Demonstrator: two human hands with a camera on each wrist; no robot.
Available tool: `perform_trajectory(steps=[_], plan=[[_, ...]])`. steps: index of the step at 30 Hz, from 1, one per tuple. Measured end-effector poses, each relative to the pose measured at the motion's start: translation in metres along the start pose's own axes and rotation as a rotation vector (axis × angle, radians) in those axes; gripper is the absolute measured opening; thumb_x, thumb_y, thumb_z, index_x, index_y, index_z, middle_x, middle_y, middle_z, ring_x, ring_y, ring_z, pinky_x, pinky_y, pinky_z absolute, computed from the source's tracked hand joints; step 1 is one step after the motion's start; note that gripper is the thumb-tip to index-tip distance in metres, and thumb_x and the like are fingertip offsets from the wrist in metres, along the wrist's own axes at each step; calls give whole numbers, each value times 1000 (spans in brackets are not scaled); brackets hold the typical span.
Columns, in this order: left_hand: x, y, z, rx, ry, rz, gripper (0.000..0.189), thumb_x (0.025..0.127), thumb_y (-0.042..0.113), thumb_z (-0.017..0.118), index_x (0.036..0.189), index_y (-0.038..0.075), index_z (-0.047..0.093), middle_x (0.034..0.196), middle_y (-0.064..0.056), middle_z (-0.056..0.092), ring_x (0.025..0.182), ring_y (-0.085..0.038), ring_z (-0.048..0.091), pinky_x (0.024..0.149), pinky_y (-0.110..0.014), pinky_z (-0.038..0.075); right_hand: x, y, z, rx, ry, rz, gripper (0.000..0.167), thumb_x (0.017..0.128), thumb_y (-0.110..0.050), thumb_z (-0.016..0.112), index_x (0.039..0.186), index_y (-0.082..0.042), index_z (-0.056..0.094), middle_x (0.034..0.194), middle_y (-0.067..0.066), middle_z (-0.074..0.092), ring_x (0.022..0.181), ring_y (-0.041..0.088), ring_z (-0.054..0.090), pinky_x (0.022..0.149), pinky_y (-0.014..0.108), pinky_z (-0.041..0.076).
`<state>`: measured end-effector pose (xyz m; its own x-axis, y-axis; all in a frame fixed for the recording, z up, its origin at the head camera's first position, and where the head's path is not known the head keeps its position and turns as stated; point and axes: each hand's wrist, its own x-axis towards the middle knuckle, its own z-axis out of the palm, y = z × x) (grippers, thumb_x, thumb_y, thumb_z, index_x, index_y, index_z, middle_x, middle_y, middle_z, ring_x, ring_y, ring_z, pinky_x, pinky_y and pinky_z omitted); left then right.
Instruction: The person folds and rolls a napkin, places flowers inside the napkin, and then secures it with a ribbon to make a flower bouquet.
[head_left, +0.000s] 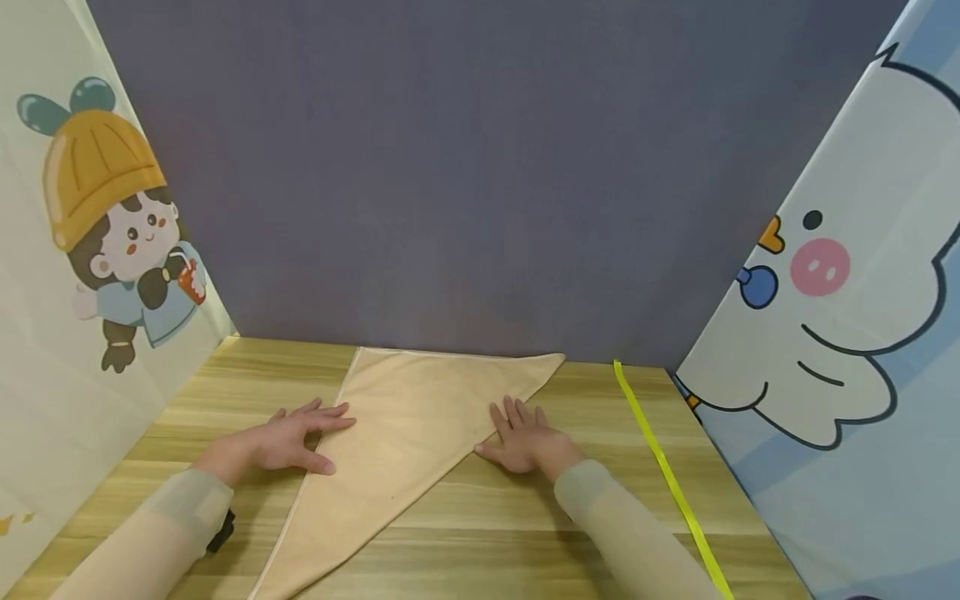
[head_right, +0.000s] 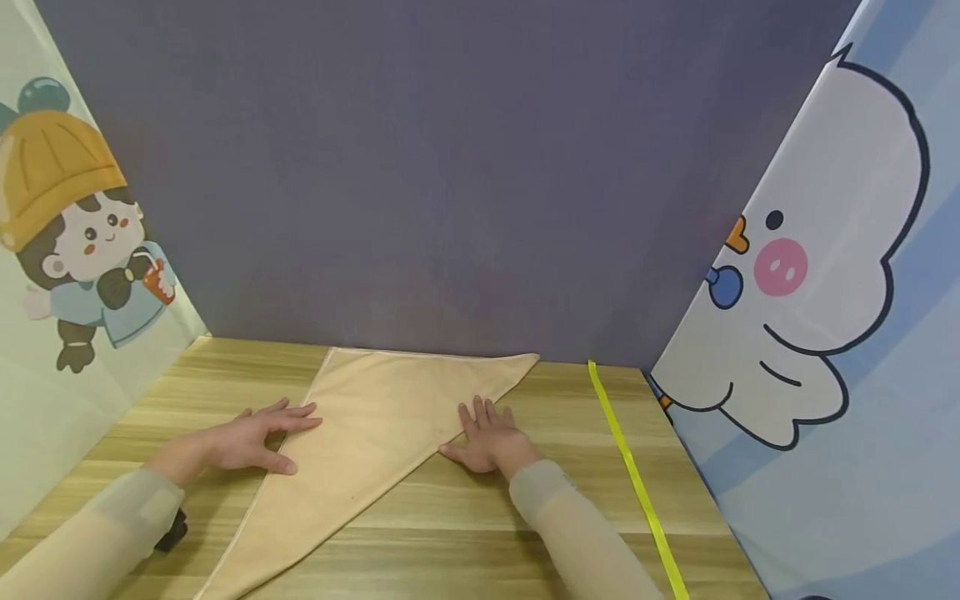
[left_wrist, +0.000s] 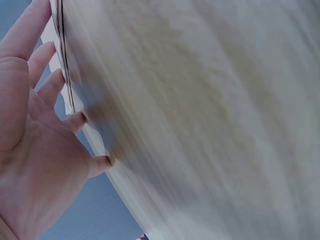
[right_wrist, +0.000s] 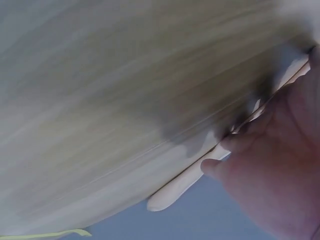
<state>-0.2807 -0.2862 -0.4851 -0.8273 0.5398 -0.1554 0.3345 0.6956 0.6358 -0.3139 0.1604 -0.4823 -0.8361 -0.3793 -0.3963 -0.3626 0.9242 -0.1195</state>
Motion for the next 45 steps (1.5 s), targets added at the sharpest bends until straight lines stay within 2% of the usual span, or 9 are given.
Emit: perform_trajectory(steps=[5, 9, 14, 21, 25, 29, 35, 41, 45], plan=[[0, -1, 3, -2, 7, 4, 81, 92, 41, 88, 161, 14, 57, 178, -21, 31, 161, -67, 2, 112, -94, -7, -1, 13, -5, 25, 20, -13, 97, 109, -78, 31, 178, -14, 8, 186, 16, 1, 173, 36, 6, 137, 64, 5], [1, -1, 4, -7, 8, 8, 81, 92, 41, 88, 161, 14, 57, 179, -22, 30, 161, -67, 2, 112, -93, -8, 6, 38, -13, 91, 81, 57, 99, 109, -78, 31, 177, -9, 8, 185, 20, 2, 172, 40, 5, 137, 66, 6], [3, -3, 2, 10, 18, 19, 81, 92, 42, 88, 161, 13, 56, 178, -22, 31, 161, -67, 4, 111, -94, -6, 16, 65, -28, 189, 119, 127, 97, 110, -76, 32, 177, -11, 6, 184, 24, -1, 170, 47, 2, 134, 72, 1], [2, -6, 2, 4, 19, 28, 81, 93, 42, 87, 162, 14, 55, 179, -22, 30, 161, -67, 3, 111, -94, -6, 22, 69, -32, 215, 115, 162, 91, 111, -74, 33, 178, -16, 10, 185, 19, 0, 171, 46, 2, 134, 71, 1], [2, -5, 2, 4, 18, 27, 81, 94, 43, 86, 162, 14, 55, 179, -22, 29, 161, -67, 2, 111, -94, -6, 29, 71, -29, 222, 106, 186, 97, 110, -74, 36, 177, -8, 9, 185, 20, -1, 171, 46, 1, 134, 71, -2], [1, -4, 1, 7, 28, 34, 81, 93, 41, 87, 161, 12, 55, 178, -23, 31, 161, -67, 3, 111, -94, -6, 37, 75, -27, 241, 123, 196, 112, 105, -80, 42, 175, 0, 8, 184, 24, 1, 170, 49, 3, 133, 73, -1], [0, -2, 0, 14, 21, 23, 81, 93, 43, 87, 162, 14, 56, 178, -21, 31, 162, -66, 4, 112, -93, -6, 52, 90, -26, 229, 187, 168, 115, 100, -86, 46, 176, -5, 13, 183, 26, 5, 168, 54, 3, 129, 80, 2], [1, -3, 1, 20, 21, 22, 82, 93, 44, 87, 162, 13, 55, 178, -21, 31, 162, -66, 4, 113, -93, -6, 65, 107, -21, 208, 137, 197, 114, 99, -89, 44, 178, -13, 10, 184, 21, 4, 169, 51, 3, 129, 79, -2], [1, -3, 2, 35, 29, 29, 83, 93, 45, 87, 162, 13, 55, 178, -22, 31, 161, -67, 4, 115, -91, -7, 69, 112, -19, 206, 139, 201, 119, 96, -92, 44, 178, -14, 9, 185, 21, 4, 169, 52, 3, 128, 80, -3]])
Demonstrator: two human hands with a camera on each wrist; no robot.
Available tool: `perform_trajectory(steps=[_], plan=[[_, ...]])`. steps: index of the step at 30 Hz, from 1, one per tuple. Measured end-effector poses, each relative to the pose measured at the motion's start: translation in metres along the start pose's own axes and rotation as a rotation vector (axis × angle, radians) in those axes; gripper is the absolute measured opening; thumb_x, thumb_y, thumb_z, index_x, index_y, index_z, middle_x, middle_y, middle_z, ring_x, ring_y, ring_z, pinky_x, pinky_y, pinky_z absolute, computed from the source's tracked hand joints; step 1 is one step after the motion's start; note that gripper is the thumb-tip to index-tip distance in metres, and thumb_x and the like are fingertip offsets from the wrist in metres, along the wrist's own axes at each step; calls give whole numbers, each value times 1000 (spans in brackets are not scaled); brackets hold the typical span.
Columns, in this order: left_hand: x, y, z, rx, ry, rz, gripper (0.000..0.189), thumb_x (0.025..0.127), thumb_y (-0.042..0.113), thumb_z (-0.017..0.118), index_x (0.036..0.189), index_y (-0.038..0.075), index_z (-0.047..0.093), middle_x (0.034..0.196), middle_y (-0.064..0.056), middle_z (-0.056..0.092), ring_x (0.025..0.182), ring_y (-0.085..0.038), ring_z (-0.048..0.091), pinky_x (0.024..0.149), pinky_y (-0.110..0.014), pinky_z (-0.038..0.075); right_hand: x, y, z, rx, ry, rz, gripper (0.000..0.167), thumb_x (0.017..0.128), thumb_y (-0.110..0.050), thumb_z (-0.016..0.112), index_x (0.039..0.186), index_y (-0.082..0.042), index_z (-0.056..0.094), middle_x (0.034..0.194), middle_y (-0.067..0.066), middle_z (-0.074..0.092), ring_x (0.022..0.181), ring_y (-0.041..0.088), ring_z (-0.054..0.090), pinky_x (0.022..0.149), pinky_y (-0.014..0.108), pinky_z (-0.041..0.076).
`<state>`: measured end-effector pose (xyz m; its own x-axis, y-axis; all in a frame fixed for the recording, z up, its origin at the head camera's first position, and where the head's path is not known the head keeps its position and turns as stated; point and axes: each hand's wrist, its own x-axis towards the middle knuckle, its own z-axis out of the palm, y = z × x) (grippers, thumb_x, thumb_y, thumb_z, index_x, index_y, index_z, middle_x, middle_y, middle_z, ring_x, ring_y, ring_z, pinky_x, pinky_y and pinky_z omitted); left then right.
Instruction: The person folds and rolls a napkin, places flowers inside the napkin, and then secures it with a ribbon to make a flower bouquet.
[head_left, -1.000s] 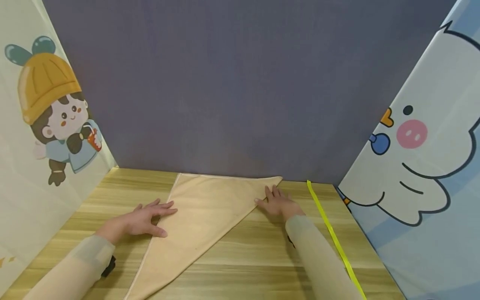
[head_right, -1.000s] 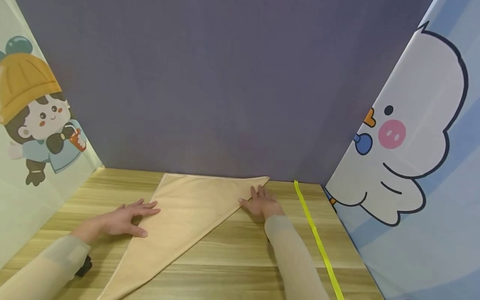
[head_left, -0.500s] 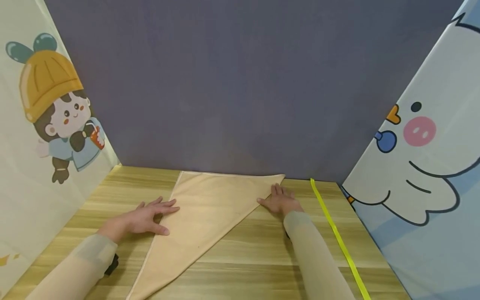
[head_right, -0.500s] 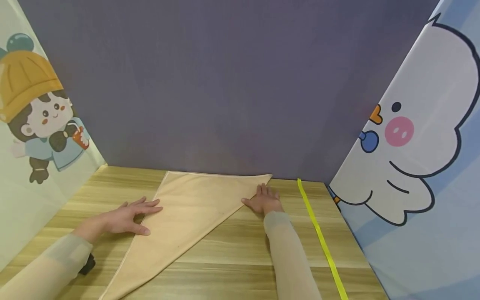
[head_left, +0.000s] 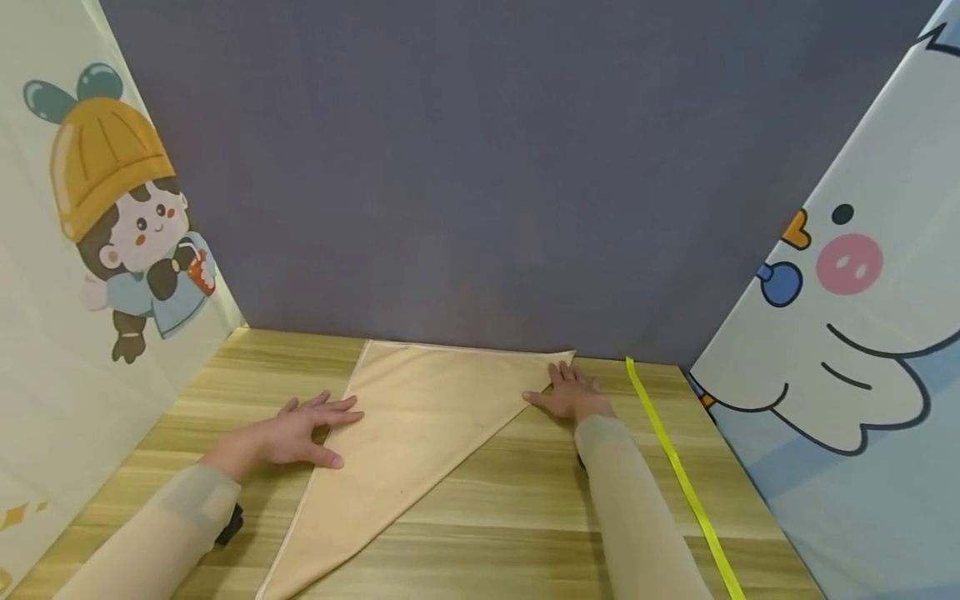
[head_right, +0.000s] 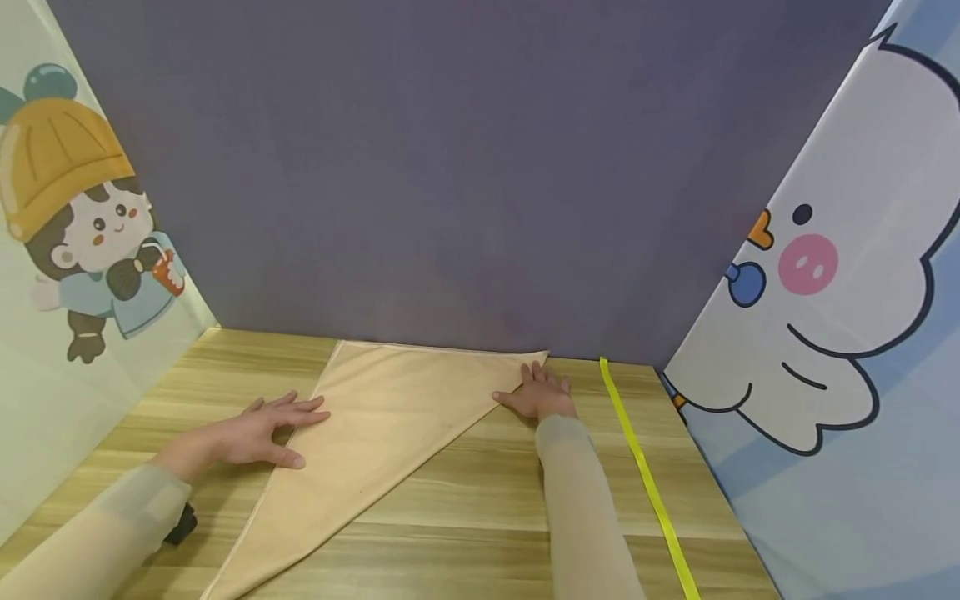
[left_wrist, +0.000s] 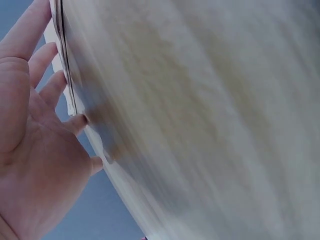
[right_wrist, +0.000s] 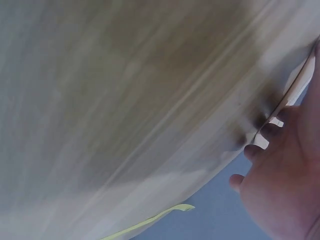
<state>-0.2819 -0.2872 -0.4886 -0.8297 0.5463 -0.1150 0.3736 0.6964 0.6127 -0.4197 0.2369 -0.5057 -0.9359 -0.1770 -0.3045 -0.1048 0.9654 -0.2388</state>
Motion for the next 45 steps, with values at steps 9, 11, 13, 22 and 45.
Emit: perform_trajectory(steps=[9, 11, 13, 22, 45], plan=[[7, 11, 4, 28, 2, 17, 85, 92, 49, 86, 162, 12, 55, 177, -21, 33, 163, -64, 5, 118, -88, -8, -26, -5, -14, 8, 9, 8, 109, 103, -81, 46, 177, -9, 11, 184, 23, 6, 169, 52, 3, 130, 77, -4], [10, 14, 5, 32, -3, 20, 85, 92, 50, 86, 162, 13, 54, 178, -21, 32, 163, -63, 5, 119, -87, -8, -31, -4, -18, -2, 10, 7, 106, 105, -78, 47, 177, -8, 13, 183, 24, 7, 168, 53, 4, 130, 77, -3], [13, 17, 7, 34, -10, 21, 85, 93, 50, 85, 163, 13, 53, 178, -20, 32, 164, -62, 5, 119, -86, -9, -34, -2, -20, -7, 6, 14, 105, 106, -77, 47, 176, -7, 13, 183, 25, 7, 168, 54, 4, 130, 78, -2], [18, 21, 12, 49, -8, 3, 85, 93, 50, 85, 163, 13, 54, 179, -19, 32, 164, -62, 7, 121, -85, -8, -36, 6, -23, -10, 7, 22, 113, 103, -80, 48, 176, -3, 10, 182, 30, 5, 167, 55, 4, 130, 79, 1], [16, 23, 14, 34, -7, 18, 85, 94, 49, 85, 163, 11, 53, 178, -22, 32, 163, -63, 8, 120, -87, -1, -78, -97, 11, -160, -94, -154, 124, 95, -91, 48, 176, -4, 11, 183, 27, 5, 171, 46, 5, 137, 65, 6]])
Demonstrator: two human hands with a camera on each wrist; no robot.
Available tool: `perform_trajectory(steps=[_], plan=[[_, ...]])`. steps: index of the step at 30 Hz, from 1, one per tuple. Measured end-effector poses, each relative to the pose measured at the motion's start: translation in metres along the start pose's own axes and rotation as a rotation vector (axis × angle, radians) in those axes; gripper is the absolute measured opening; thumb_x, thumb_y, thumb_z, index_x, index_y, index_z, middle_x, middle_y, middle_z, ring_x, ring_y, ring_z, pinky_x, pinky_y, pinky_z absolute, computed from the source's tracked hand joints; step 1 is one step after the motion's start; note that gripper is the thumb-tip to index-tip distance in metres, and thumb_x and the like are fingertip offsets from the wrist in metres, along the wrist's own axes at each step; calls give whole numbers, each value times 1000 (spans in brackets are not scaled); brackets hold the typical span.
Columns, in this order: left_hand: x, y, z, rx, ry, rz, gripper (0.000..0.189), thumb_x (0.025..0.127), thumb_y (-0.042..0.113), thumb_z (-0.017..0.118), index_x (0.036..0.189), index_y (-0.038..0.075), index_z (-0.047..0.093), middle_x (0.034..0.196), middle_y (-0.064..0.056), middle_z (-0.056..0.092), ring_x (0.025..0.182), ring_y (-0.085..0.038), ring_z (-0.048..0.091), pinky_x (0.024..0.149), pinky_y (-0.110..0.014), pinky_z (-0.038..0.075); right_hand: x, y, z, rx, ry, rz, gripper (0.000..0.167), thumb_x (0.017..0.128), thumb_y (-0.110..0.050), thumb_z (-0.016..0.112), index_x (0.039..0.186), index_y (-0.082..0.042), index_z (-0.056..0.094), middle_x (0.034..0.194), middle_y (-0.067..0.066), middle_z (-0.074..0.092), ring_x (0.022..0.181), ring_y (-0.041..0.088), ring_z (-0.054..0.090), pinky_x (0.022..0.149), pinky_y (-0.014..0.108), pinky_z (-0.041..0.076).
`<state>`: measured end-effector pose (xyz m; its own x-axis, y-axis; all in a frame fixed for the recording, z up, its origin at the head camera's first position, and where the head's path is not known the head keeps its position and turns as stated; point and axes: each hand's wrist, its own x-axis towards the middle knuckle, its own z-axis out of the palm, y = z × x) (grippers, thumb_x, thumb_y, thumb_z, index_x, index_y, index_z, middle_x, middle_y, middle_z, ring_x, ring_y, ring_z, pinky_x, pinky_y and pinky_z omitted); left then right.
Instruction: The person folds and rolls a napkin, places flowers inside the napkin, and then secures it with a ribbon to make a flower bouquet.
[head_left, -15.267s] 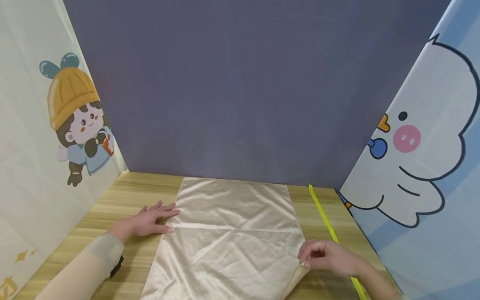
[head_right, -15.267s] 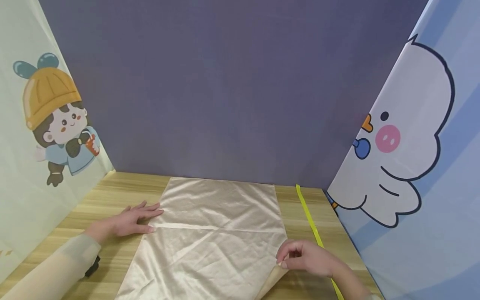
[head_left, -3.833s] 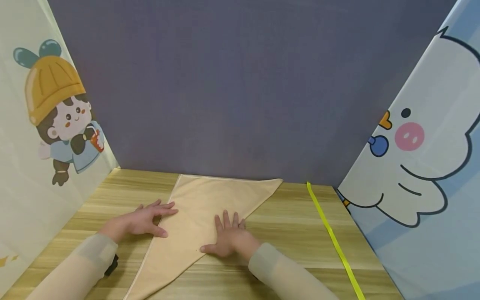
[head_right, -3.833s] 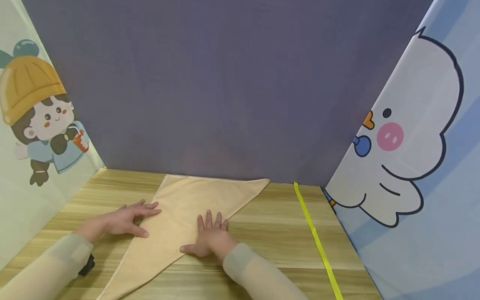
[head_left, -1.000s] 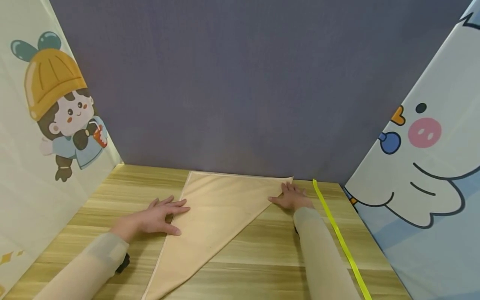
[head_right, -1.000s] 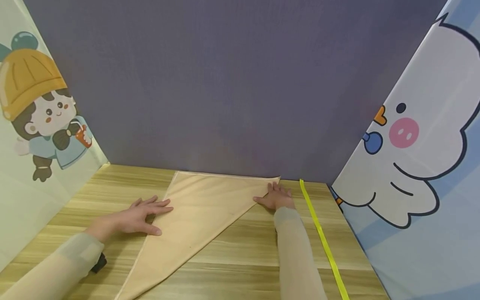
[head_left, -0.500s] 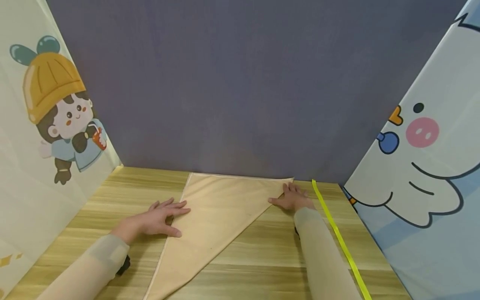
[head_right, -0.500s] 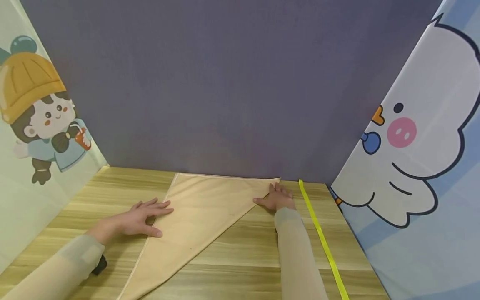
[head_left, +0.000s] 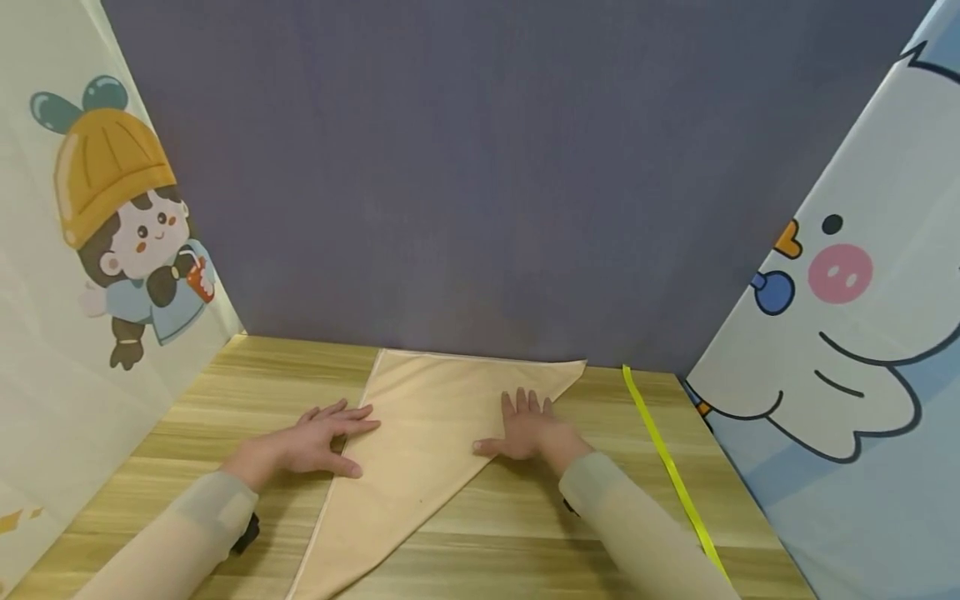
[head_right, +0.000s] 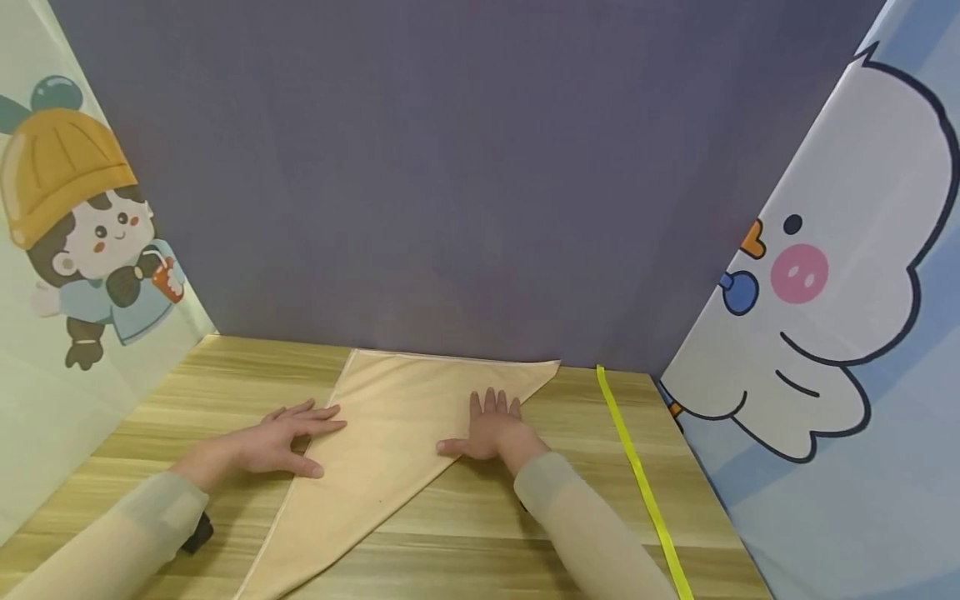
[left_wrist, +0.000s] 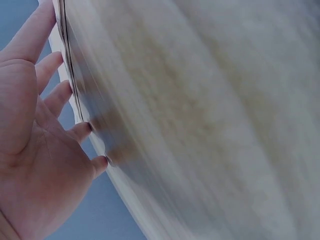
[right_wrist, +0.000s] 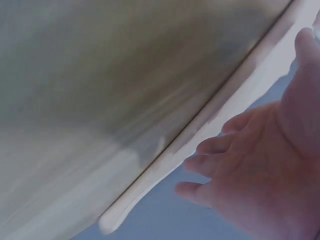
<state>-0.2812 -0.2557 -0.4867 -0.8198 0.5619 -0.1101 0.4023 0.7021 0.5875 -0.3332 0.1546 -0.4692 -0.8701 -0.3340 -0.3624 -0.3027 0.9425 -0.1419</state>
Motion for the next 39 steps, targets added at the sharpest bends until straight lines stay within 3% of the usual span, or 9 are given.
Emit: perform_trajectory(steps=[6, 13, 18, 22, 25, 39], plan=[[0, 0, -1, 3, 2, 2, 84, 95, 48, 85, 163, 10, 53, 178, -22, 31, 163, -64, 8, 120, -87, 1, -8, -14, 13, -54, -19, -26, 121, 97, -90, 46, 176, -5, 12, 183, 27, 6, 171, 46, 8, 136, 65, 14], [0, 0, -1, -5, -1, 6, 84, 94, 48, 85, 163, 11, 54, 178, -22, 32, 163, -64, 8, 120, -87, 1, -9, -13, 20, -17, 17, -27, 118, 99, -87, 47, 177, -6, 9, 183, 26, 2, 171, 45, 5, 137, 63, 12], [0, -2, 0, -8, -13, -5, 83, 95, 47, 84, 163, 12, 53, 179, -21, 30, 163, -63, 6, 120, -87, 0, -28, -40, 31, -27, 72, -65, 118, 99, -87, 46, 176, -5, 11, 183, 26, 4, 171, 44, 5, 137, 63, 11], [2, -3, -1, 2, 0, 1, 83, 95, 48, 85, 163, 12, 53, 179, -22, 31, 163, -64, 7, 120, -88, 1, -46, -72, 42, -32, 42, -115, 120, 97, -92, 40, 176, -6, 12, 183, 26, 4, 171, 44, 6, 137, 62, 12], [3, -2, -1, 10, 3, 7, 83, 95, 49, 84, 163, 12, 54, 178, -22, 31, 163, -64, 9, 120, -88, 2, -56, -86, 46, -33, 28, -99, 119, 97, -91, 41, 176, -7, 14, 183, 25, 4, 171, 43, 7, 137, 62, 14], [1, -5, 2, 2, -10, 0, 83, 94, 49, 84, 163, 15, 54, 179, -19, 31, 164, -62, 8, 120, -87, 2, -63, -107, 63, -4, 30, -78, 122, 93, -94, 44, 177, -9, 16, 183, 25, 6, 171, 43, 7, 136, 63, 15]])
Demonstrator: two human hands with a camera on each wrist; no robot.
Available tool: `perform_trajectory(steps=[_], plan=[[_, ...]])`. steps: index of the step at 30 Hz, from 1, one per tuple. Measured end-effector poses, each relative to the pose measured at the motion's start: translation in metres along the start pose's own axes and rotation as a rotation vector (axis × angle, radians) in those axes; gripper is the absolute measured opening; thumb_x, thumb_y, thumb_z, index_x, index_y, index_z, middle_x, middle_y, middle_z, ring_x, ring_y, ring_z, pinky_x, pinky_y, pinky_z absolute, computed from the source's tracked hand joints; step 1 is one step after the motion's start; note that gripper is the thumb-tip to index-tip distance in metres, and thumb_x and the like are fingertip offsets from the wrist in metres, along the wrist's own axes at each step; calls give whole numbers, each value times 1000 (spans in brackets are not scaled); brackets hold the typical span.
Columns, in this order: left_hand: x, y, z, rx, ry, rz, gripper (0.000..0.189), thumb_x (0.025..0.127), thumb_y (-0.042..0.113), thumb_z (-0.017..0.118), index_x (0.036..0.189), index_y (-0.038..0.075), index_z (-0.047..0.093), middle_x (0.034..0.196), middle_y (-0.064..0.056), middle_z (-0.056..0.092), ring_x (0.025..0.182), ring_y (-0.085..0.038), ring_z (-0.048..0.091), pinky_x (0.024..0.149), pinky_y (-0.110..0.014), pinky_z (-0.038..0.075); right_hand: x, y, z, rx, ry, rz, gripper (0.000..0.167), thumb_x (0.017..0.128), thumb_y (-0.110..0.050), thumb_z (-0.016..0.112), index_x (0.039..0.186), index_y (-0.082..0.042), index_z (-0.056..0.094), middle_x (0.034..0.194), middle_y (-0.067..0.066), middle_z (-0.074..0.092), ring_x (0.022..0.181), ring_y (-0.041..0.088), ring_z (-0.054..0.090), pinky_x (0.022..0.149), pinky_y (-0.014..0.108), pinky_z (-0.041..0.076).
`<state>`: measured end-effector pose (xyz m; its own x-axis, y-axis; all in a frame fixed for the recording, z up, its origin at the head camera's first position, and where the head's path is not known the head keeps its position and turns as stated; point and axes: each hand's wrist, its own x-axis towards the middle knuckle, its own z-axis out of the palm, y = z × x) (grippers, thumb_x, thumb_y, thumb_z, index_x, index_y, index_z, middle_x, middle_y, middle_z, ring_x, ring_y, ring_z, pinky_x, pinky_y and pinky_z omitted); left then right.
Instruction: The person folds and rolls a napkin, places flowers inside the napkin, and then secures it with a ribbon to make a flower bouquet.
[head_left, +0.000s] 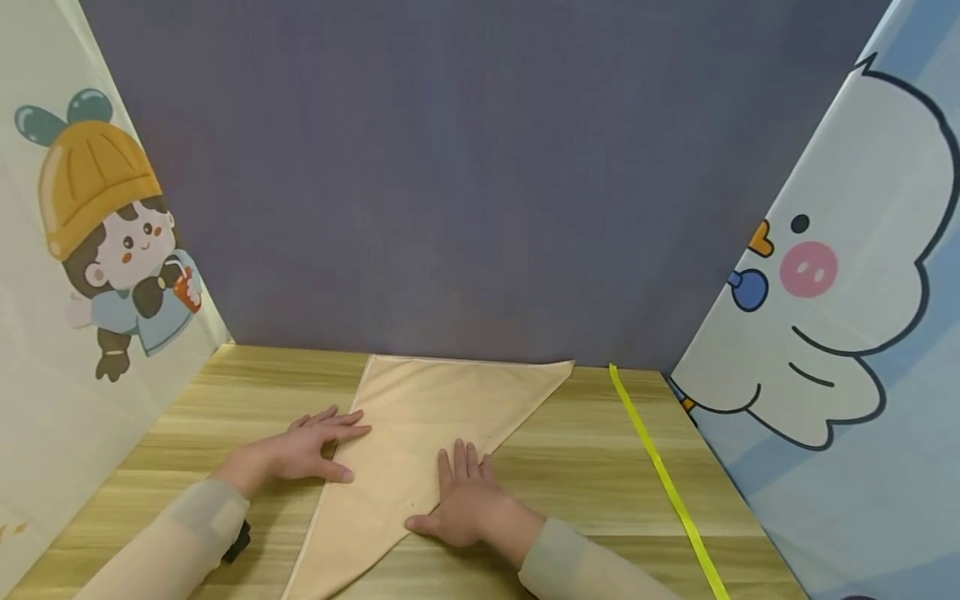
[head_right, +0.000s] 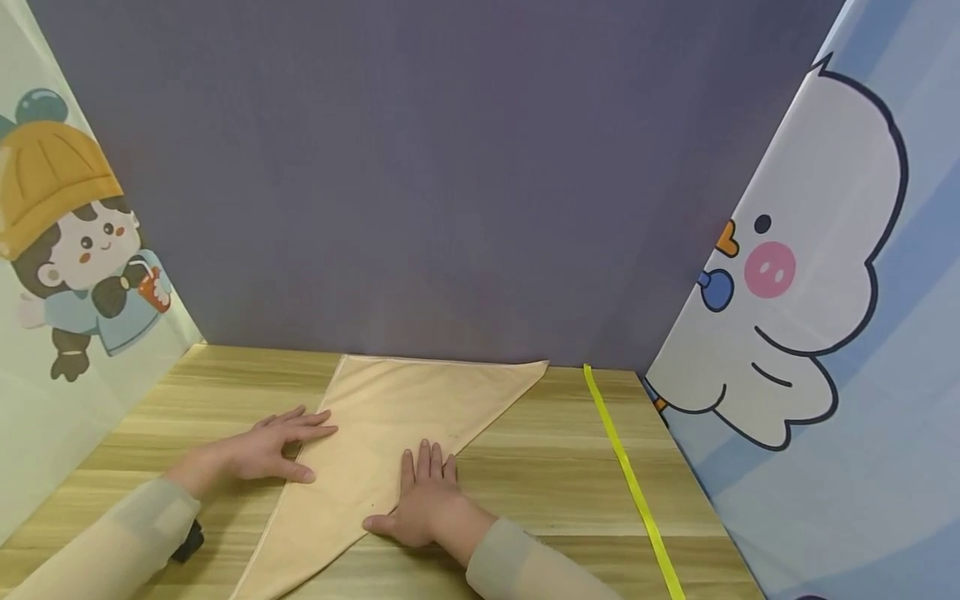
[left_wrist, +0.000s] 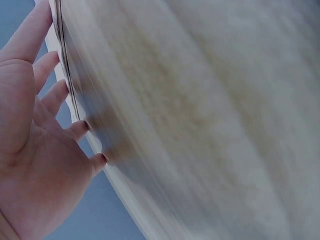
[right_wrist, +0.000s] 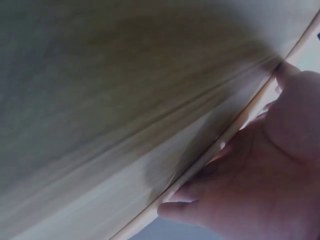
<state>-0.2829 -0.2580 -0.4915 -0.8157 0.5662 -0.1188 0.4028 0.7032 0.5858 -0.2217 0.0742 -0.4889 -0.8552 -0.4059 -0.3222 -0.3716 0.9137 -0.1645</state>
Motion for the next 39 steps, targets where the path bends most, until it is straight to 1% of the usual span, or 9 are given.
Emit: perform_trajectory(steps=[9, 14, 17, 20, 23, 26, 32, 35, 39], plan=[[-2, 3, 1, -5, 0, 3, 81, 95, 48, 84, 163, 15, 54, 179, -19, 31, 164, -63, 8, 120, -87, 3, -3, 1, 3, -13, -7, 7, 121, 94, -94, 41, 177, -11, 13, 184, 24, 1, 172, 42, 3, 137, 61, 12], [-2, 2, 1, 3, 4, -8, 81, 95, 48, 84, 163, 16, 54, 179, -19, 31, 164, -62, 8, 121, -87, 3, -4, -1, 1, -29, 3, 1, 121, 95, -93, 43, 177, -10, 14, 183, 25, 3, 171, 43, 5, 138, 61, 12], [-4, 2, 1, 8, 4, -14, 82, 95, 49, 84, 163, 15, 54, 179, -19, 31, 164, -62, 9, 121, -87, 3, -5, -6, 2, -30, 28, -2, 122, 93, -94, 44, 176, -8, 17, 183, 26, 6, 171, 44, 7, 137, 62, 11], [-5, 2, 3, 15, 8, -16, 81, 94, 49, 85, 162, 14, 55, 178, -19, 33, 163, -63, 10, 121, -87, 4, -8, -15, 4, -37, 46, -33, 123, 92, -95, 43, 177, -10, 17, 183, 26, 9, 171, 44, 9, 137, 63, 12], [-6, 2, 3, 24, 12, -21, 81, 94, 49, 85, 161, 14, 56, 178, -20, 34, 163, -63, 12, 121, -87, 5, -12, -24, 6, -58, 27, -78, 119, 94, -95, 41, 177, -13, 17, 183, 25, 9, 171, 43, 9, 136, 64, 16], [-4, 4, 1, 35, 13, -13, 81, 94, 49, 85, 161, 13, 56, 178, -21, 34, 162, -64, 13, 121, -87, 6, -15, -29, 7, -62, 3, -91, 115, 96, -92, 40, 177, -15, 18, 183, 24, 9, 171, 42, 9, 136, 64, 18], [3, 4, -1, 40, -8, -1, 82, 95, 49, 84, 162, 13, 54, 178, -20, 33, 163, -62, 12, 123, -86, 4, -15, -27, 7, -76, 0, -83, 114, 96, -91, 41, 177, -15, 18, 184, 24, 8, 172, 41, 8, 136, 63, 16], [2, 3, -1, 45, -18, -11, 83, 96, 50, 83, 163, 13, 53, 179, -20, 32, 164, -61, 11, 124, -85, 4, -16, -28, 6, -77, -20, -101, 113, 96, -91, 42, 177, -16, 17, 184, 22, 7, 172, 40, 8, 136, 63, 16], [-1, 2, 0, 32, -7, -16, 83, 96, 50, 83, 163, 13, 53, 179, -20, 31, 164, -62, 9, 123, -85, 3, -17, -30, 5, -70, -40, -120, 112, 97, -91, 42, 177, -17, 17, 184, 21, 6, 172, 41, 8, 136, 63, 17]])
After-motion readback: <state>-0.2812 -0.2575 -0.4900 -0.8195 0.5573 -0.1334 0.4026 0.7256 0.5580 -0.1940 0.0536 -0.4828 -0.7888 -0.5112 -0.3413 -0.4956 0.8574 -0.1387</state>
